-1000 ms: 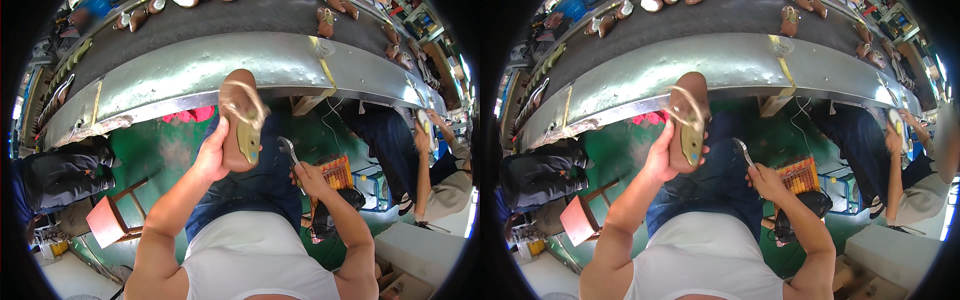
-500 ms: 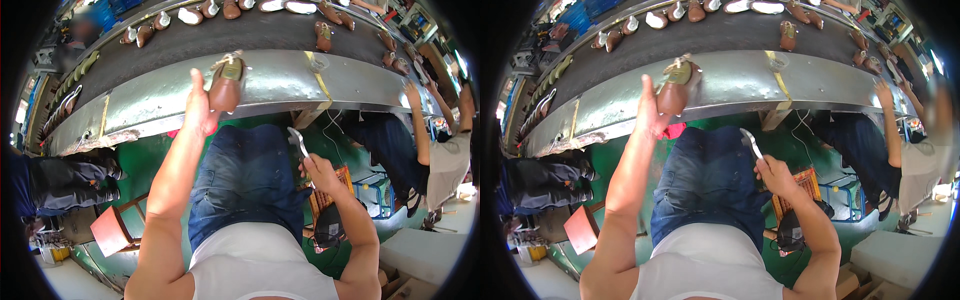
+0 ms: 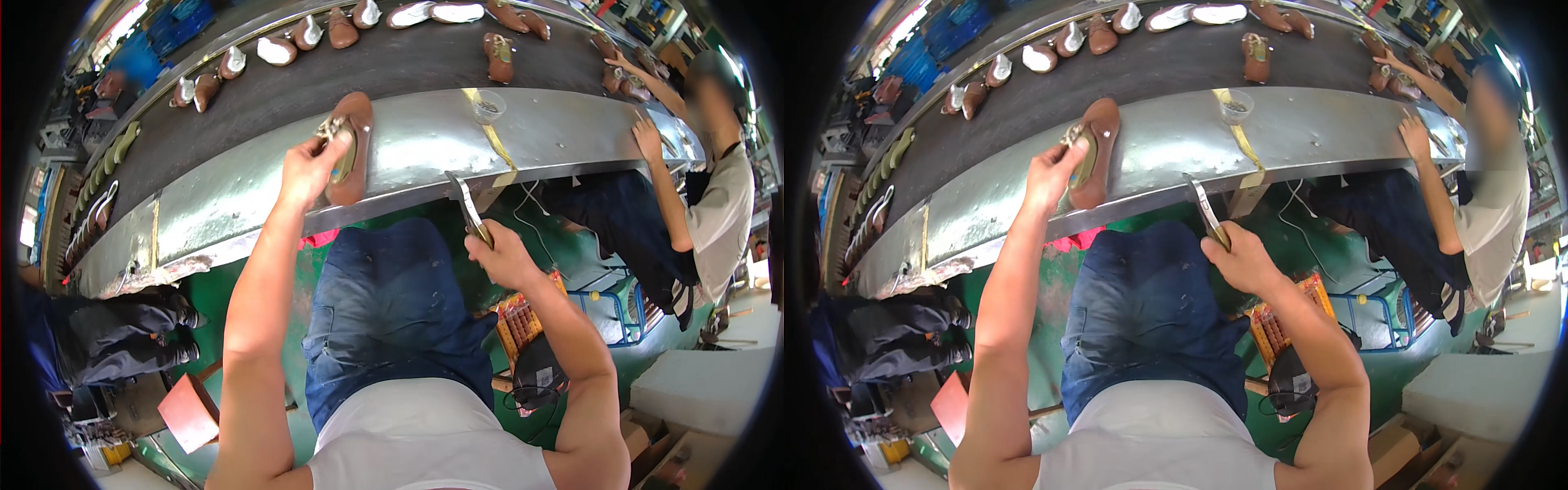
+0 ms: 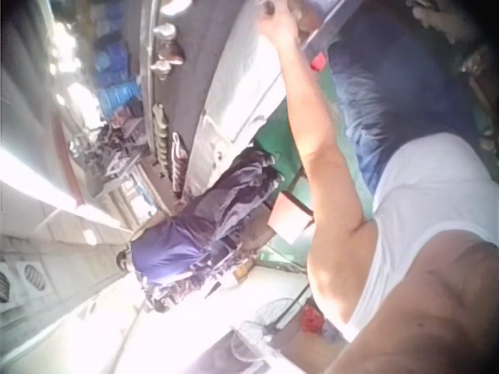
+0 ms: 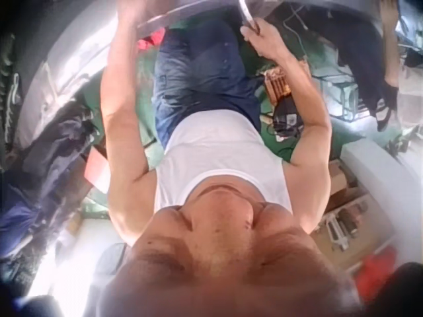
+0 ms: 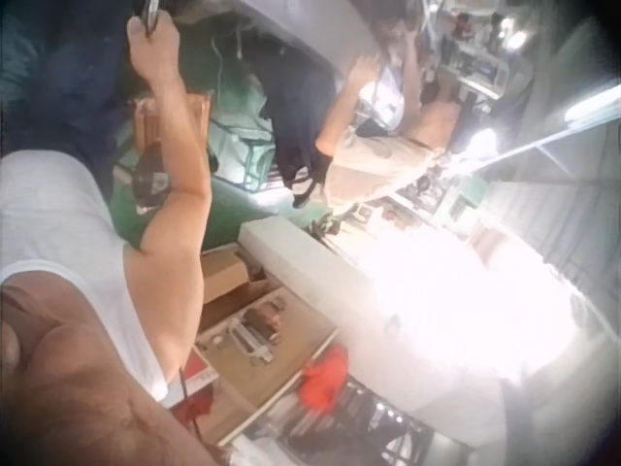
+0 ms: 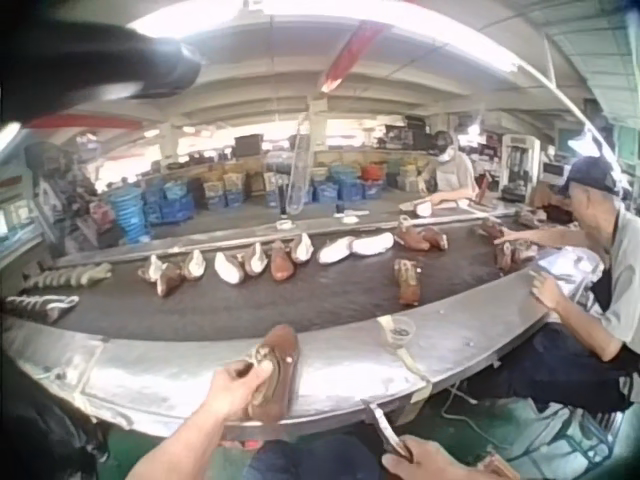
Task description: Using lasting pliers to pull and secure shoe uppers to the last/sole assembly on a production line.
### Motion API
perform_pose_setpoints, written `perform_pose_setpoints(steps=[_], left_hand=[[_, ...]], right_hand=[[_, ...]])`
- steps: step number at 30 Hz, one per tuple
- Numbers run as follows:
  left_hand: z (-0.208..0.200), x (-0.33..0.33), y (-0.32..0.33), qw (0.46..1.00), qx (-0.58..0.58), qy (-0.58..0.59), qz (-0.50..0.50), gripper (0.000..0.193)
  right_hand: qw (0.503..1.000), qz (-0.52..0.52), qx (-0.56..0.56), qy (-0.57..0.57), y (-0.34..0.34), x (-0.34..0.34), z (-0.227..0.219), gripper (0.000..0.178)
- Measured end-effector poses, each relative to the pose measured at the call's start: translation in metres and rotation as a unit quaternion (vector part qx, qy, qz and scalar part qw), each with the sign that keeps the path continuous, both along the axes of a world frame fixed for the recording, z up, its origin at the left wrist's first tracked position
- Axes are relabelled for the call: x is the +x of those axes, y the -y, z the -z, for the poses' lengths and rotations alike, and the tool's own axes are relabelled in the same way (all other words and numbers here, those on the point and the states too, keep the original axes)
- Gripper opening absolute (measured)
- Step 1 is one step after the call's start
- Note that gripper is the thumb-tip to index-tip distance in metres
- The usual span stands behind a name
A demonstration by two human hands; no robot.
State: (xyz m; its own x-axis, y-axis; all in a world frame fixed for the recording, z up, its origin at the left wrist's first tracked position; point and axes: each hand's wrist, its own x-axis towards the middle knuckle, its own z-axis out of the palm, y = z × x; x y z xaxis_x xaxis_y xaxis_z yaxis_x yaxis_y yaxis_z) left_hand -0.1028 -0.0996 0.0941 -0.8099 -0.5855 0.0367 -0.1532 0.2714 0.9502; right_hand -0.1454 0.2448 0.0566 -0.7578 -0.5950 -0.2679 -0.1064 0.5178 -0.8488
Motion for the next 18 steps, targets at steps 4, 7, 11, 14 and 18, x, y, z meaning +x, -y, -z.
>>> perform_pose_setpoints(steps=[4,7,11,14,18], left_hand=[[0.035,0.03,-0.024,0.99,-0.112,-0.076,0.037,0.093],[0.037,0.033,-0.036,0.933,-0.361,0.016,0.008,0.105],[0.044,0.025,-0.042,0.908,-0.415,0.048,-0.028,0.105],[0.041,0.026,-0.042,0.911,-0.409,0.034,-0.035,0.104],[0.038,0.025,-0.042,0.926,-0.369,0.075,-0.014,0.1]], right_hand=[[0.973,-0.025,-0.216,0.077,0.004,0.016,0.019,0.036],[0.972,-0.015,-0.07,0.225,0.017,0.026,0.007,0.03],[0.973,-0.05,-0.2,0.106,0.046,0.015,-0.042,0.037],[0.904,-0.054,-0.418,-0.074,0.074,0.017,-0.104,0.046],[0.869,-0.078,-0.457,-0.174,0.106,0.01,-0.083,0.047]])
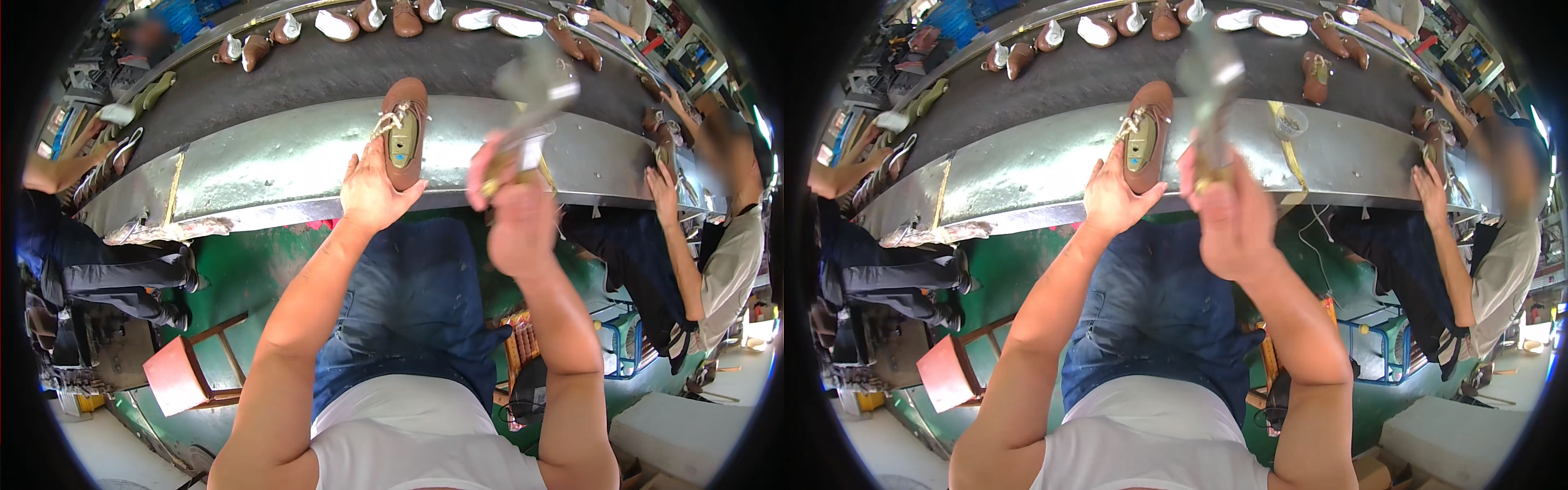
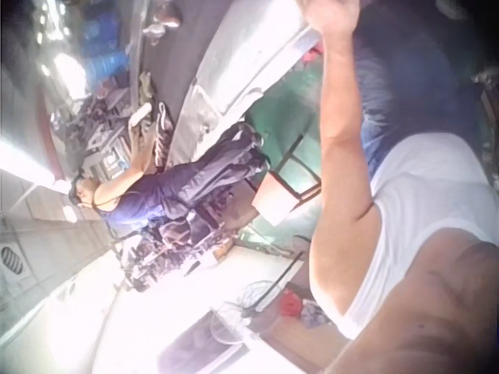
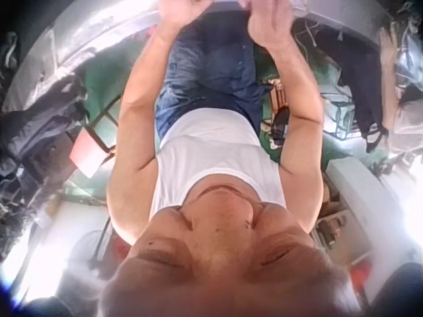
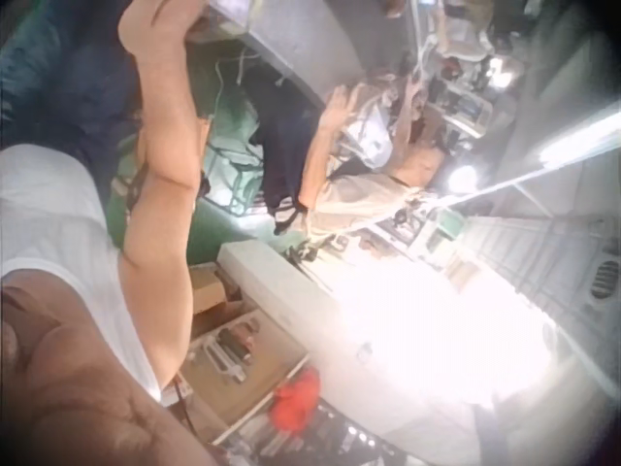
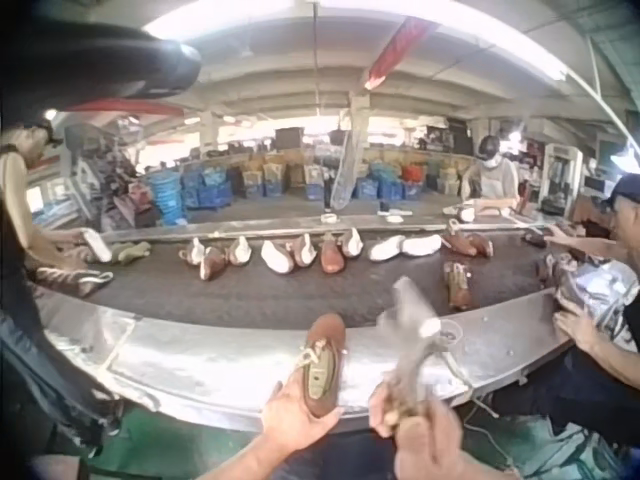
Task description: Using lasting pliers to pull and secure shoe uppers to the last/sole assembly on a production line.
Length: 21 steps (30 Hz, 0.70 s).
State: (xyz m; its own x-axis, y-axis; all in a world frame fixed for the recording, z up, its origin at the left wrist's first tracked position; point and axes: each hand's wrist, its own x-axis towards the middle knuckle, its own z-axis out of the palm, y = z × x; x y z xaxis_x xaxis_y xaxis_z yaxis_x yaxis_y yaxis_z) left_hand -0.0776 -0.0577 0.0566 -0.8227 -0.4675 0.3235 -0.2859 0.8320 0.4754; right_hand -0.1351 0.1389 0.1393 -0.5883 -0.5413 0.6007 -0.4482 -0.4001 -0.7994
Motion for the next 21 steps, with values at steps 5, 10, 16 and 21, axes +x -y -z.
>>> perform_pose_setpoints(steps=[5,10,16,21], left_hand=[[-0.006,0.006,0.007,0.996,0.082,-0.03,0.029,0.094],[-0.054,0.034,0.032,0.918,0.252,-0.268,0.147,0.065],[-0.067,0.019,0.034,0.812,0.309,-0.464,0.173,0.038],[-0.074,0.013,0.027,0.838,0.291,-0.44,0.138,0.046]], right_hand=[[0.891,-0.107,0.354,0.263,0.0,-0.009,0.046,0.041],[0.924,-0.072,0.244,0.284,-0.036,-0.007,0.029,0.051],[0.897,-0.152,0.193,0.367,-0.024,-0.006,0.02,0.055],[0.894,-0.117,-0.27,0.337,-0.002,-0.014,-0.031,0.059]])
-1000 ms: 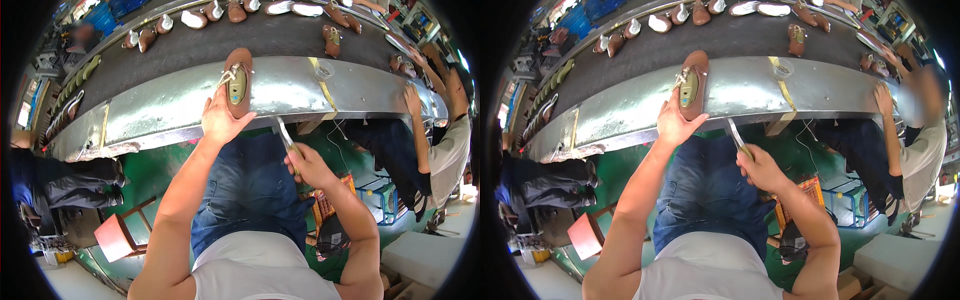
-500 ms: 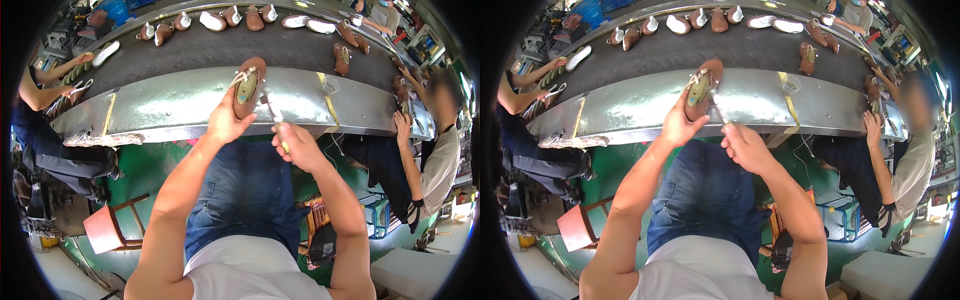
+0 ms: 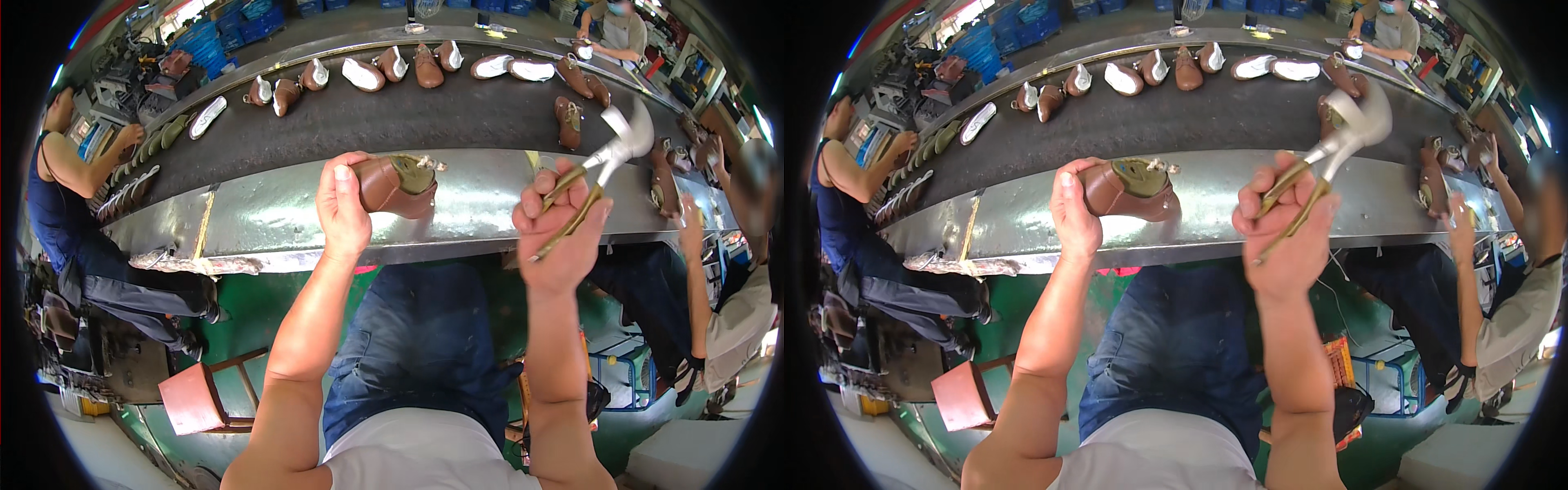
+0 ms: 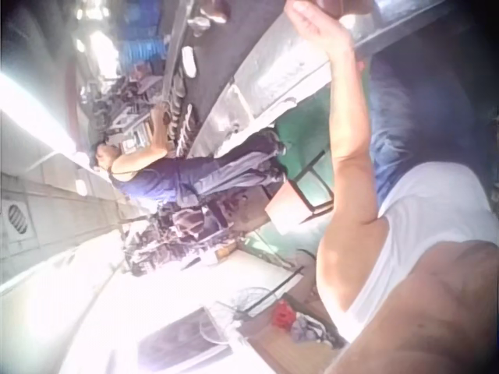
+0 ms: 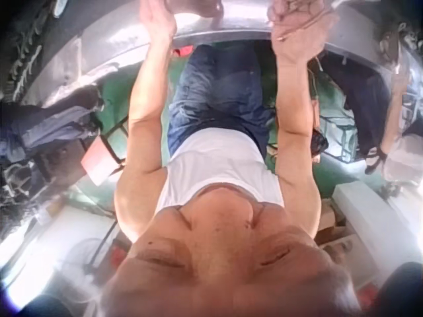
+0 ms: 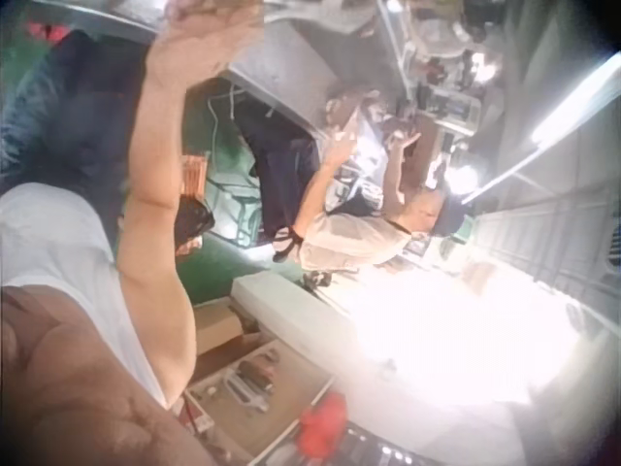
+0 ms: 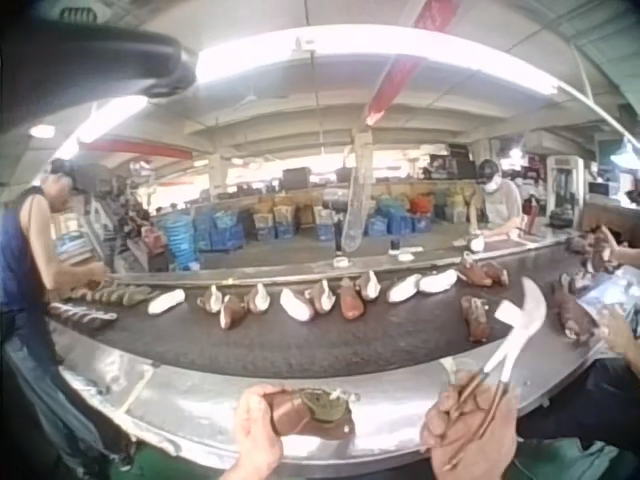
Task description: Using lasting pliers to pull and secure shoe uppers to the last/sole assembly on a production line.
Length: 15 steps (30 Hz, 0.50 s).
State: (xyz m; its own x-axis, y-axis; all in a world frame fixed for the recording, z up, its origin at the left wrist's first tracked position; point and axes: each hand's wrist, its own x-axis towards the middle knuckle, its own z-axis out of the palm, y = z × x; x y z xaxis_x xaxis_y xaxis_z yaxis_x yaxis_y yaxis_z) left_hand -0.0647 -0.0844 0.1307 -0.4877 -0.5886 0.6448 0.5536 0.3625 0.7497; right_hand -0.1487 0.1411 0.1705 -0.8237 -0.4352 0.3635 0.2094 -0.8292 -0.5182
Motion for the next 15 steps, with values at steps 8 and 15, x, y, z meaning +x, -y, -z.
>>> perform_pose_setpoints(steps=[8,15], left_hand=[[0.009,0.049,0.024,0.987,-0.085,0.133,-0.037,0.039],[-0.001,0.068,0.061,0.926,0.066,0.364,0.071,0.052]], right_hand=[[0.914,-0.285,0.287,0.028,0.02,0.009,0.027,0.067],[0.599,0.302,0.659,-0.34,-0.075,-0.15,0.079,0.048]])
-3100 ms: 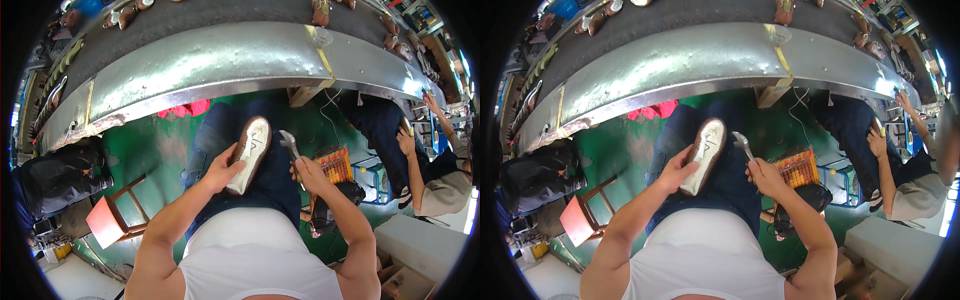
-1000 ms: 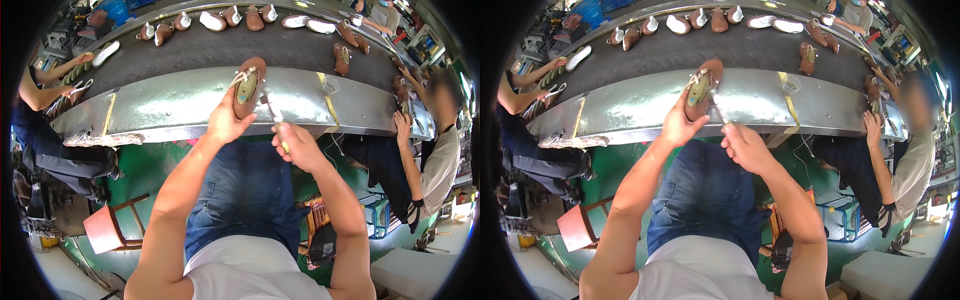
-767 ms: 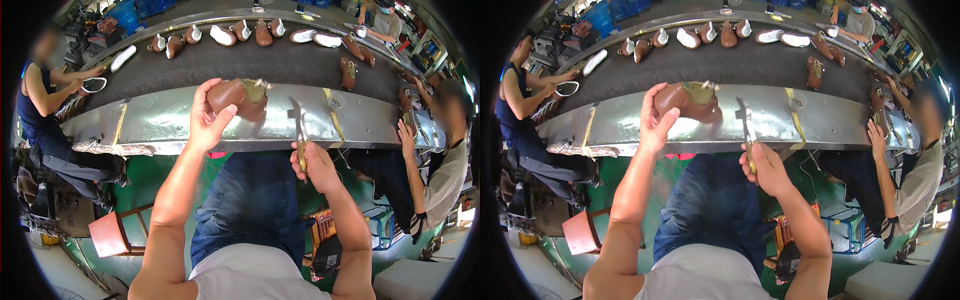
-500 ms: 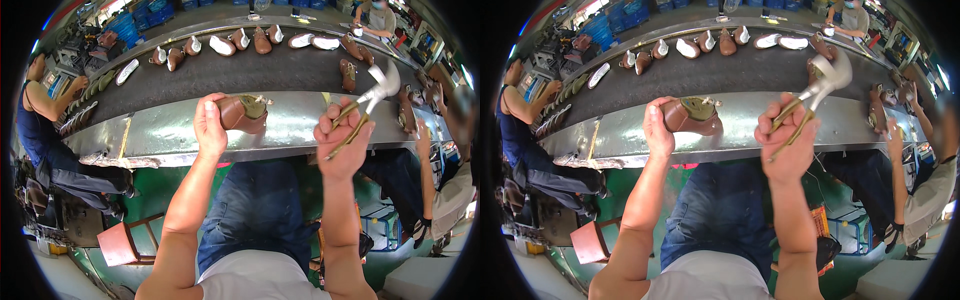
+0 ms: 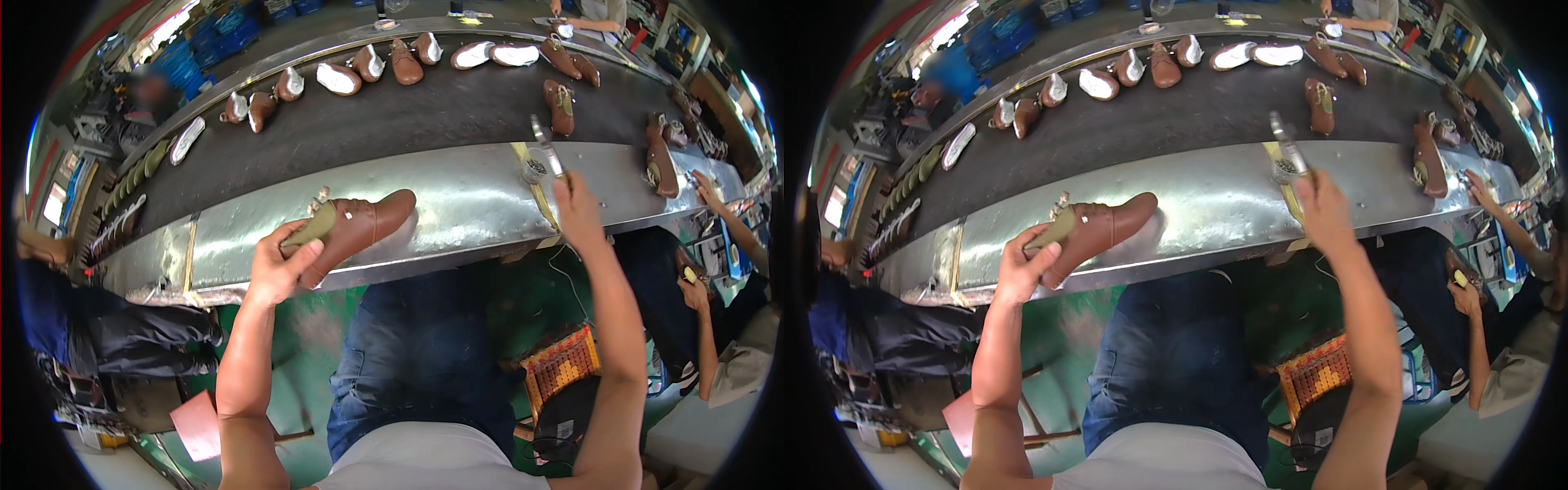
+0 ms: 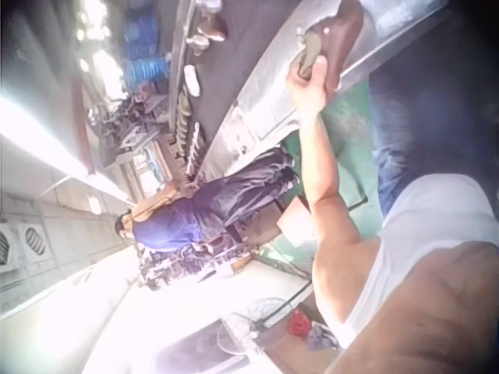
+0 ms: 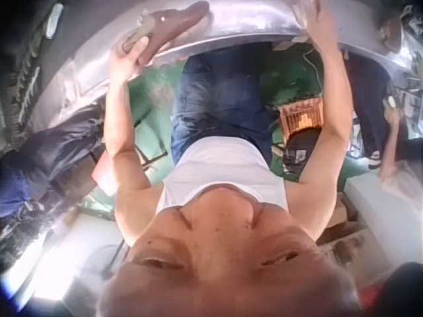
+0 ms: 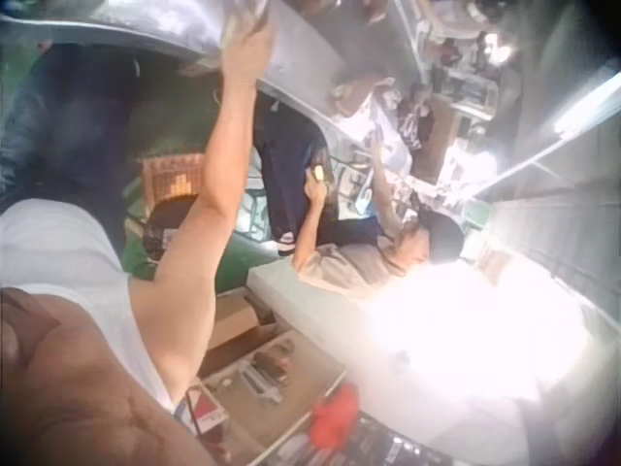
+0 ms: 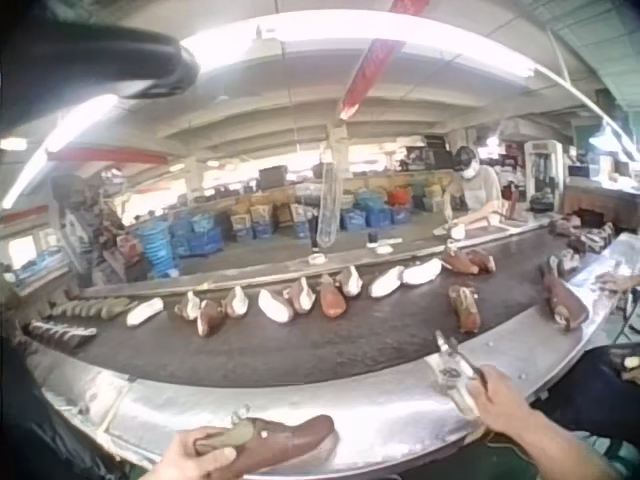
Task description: Using lasting pliers to pull and secure shoe uppers to the last/sole assembly on a production line.
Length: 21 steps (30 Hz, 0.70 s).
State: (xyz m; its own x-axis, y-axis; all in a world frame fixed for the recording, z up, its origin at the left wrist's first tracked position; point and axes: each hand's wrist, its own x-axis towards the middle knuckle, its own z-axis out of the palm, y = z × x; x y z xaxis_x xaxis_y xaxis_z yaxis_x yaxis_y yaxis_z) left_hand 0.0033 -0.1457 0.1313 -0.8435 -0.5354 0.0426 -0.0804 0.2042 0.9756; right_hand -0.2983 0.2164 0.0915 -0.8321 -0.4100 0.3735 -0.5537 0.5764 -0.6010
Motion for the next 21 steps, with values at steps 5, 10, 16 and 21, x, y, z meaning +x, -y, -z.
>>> perform_pose_setpoints(steps=[5,10,16,21], left_hand=[[0.002,-0.136,-0.013,1.0,0.01,-0.008,0.009,0.048],[0.032,-0.342,-0.04,0.967,-0.251,-0.043,-0.007,0.053],[0.066,-0.505,-0.1,0.908,-0.385,0.114,0.12,0.067],[0.102,-0.518,-0.013,0.856,-0.515,-0.018,-0.042,0.058]], right_hand=[[0.978,0.132,0.117,-0.113,-0.071,-0.079,0.048,0.044],[0.983,0.141,0.061,-0.101,-0.056,-0.075,0.053,0.043],[0.987,0.143,0.047,-0.054,-0.057,-0.076,0.049,0.044],[0.985,0.16,0.043,-0.038,-0.058,-0.074,0.041,0.044]])
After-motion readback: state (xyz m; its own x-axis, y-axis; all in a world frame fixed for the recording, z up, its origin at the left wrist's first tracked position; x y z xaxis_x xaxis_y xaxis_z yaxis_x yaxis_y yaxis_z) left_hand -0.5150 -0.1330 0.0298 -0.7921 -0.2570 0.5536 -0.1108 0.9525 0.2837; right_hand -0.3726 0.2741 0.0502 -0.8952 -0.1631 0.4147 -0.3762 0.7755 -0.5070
